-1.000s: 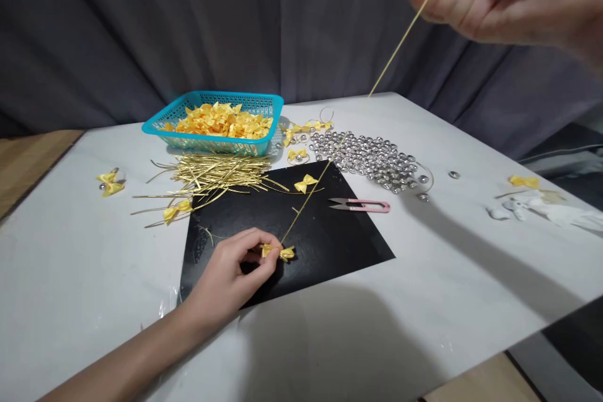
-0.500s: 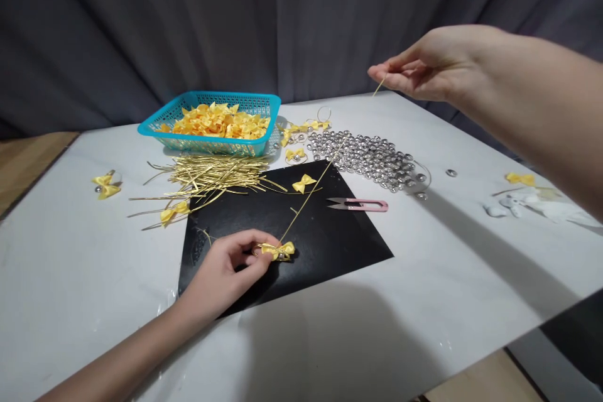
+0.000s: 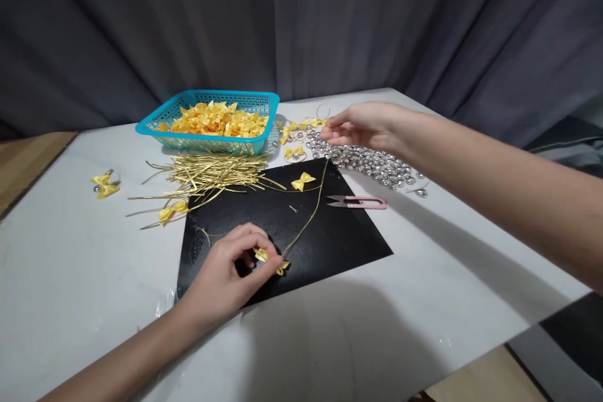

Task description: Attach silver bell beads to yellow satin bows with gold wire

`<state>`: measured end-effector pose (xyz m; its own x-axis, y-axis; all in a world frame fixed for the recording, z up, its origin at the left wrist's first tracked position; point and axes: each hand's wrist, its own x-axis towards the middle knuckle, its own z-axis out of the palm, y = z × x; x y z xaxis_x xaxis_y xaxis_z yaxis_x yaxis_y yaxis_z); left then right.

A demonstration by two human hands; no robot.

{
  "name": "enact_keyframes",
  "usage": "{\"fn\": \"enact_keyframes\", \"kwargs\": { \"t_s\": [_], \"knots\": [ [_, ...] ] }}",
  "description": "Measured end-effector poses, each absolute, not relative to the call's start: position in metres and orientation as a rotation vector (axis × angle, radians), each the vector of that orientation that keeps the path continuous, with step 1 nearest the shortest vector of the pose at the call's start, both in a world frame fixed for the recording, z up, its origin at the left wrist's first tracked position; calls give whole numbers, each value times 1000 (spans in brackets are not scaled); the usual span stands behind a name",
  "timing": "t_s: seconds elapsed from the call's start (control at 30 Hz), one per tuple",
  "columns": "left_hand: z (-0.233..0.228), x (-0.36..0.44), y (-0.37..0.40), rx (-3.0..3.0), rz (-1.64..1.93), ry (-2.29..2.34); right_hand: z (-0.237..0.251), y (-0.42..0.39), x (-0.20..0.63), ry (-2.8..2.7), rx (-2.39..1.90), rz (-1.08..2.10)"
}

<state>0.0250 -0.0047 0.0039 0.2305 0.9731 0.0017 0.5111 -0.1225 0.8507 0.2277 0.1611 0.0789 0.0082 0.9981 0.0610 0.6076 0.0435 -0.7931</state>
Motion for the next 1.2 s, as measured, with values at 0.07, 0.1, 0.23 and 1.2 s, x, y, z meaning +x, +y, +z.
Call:
{"fn": "enact_keyframes", "kwargs": {
  "t_s": [0.07, 0.1, 0.23, 1.2],
  "knots": [
    [3, 24, -5, 1853, 793, 1423, 73, 168, 223, -1699, -1650, 921],
    [2, 24, -6, 1882, 806, 1409, 69, 171, 222, -1729, -1646, 947],
    [3, 22, -6, 1715, 922, 1214, 53, 178, 234, -1908, -1659, 781],
    [-1, 33, -16, 1723, 769, 1349, 2, 45, 294, -2170, -1787, 464]
  ]
}}
